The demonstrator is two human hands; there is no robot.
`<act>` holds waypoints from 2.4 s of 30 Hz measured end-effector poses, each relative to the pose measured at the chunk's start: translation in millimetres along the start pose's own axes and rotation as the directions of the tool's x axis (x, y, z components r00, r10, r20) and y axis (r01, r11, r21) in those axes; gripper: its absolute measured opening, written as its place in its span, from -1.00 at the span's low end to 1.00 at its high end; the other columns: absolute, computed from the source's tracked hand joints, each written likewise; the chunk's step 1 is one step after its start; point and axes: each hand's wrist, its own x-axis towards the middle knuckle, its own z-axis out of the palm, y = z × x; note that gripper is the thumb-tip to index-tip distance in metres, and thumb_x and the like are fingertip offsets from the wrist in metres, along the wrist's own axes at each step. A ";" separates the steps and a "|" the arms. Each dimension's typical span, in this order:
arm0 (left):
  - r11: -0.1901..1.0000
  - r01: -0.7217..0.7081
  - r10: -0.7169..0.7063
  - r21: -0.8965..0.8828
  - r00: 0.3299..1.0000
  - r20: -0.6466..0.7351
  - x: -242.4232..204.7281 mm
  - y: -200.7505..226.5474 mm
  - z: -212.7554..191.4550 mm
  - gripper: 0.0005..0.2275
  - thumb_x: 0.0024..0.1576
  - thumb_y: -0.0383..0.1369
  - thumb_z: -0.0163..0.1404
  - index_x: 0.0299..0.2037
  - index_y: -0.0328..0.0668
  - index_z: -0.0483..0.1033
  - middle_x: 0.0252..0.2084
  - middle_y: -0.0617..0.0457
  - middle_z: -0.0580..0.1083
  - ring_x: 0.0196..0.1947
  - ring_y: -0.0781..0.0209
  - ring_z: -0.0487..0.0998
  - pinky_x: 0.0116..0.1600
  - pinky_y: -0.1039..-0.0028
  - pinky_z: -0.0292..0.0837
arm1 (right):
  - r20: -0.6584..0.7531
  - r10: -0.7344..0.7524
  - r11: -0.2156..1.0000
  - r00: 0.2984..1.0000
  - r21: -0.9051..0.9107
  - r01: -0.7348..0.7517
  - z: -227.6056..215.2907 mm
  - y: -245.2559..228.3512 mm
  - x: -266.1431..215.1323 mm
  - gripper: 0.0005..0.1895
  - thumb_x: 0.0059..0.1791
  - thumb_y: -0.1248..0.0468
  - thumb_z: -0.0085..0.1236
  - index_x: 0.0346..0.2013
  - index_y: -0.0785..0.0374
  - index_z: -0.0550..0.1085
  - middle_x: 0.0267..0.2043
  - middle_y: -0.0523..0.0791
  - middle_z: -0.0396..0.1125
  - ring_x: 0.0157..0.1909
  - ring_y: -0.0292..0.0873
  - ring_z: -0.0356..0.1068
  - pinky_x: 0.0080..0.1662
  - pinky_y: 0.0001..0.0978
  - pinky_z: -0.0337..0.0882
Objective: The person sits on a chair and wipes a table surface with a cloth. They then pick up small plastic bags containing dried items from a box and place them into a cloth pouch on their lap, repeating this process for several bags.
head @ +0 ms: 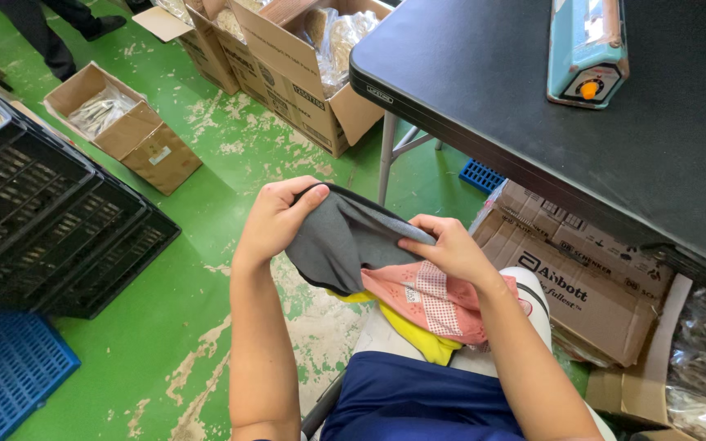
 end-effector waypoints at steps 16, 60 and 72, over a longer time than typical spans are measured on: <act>0.813 -0.121 0.002 -0.570 0.979 -0.204 -9.8 0.2 -11.1 -0.83 0.30 -0.40 0.04 -0.21 -0.42 0.58 -0.31 0.15 0.52 -0.33 0.45 0.43 -0.19 0.63 0.33 | -0.077 -0.068 0.997 0.995 0.028 0.070 3.9 -1.5 10.9 -0.81 -0.09 0.30 0.31 -0.23 0.32 0.59 -0.39 -0.19 0.46 -0.34 -0.39 0.37 -0.20 -0.47 0.43; 1.000 0.007 -0.004 -0.006 0.943 0.332 31.6 -49.5 181.9 -0.70 0.23 -0.18 0.08 -0.17 -0.34 0.60 -0.42 -0.02 0.55 -0.42 0.23 0.55 -0.27 0.37 0.48 | -0.050 0.245 0.969 0.968 -0.025 -0.246 15.5 112.9 -44.8 -0.11 -0.37 0.18 0.58 0.18 0.26 0.35 0.06 -0.08 0.36 0.11 -0.16 0.37 0.14 -0.30 0.37; 0.931 -0.341 0.232 0.133 0.831 0.505 27.4 -5.9 158.2 0.05 -0.37 -0.13 0.47 0.43 0.04 0.18 0.43 -0.23 0.12 0.49 -0.20 0.01 0.48 0.07 -0.03 | -0.233 -0.162 0.984 0.959 0.036 0.175 -52.6 54.1 -57.3 -0.38 -0.30 0.35 0.41 0.05 0.29 0.49 -0.02 -0.09 0.47 0.04 -0.20 0.46 0.09 -0.35 0.44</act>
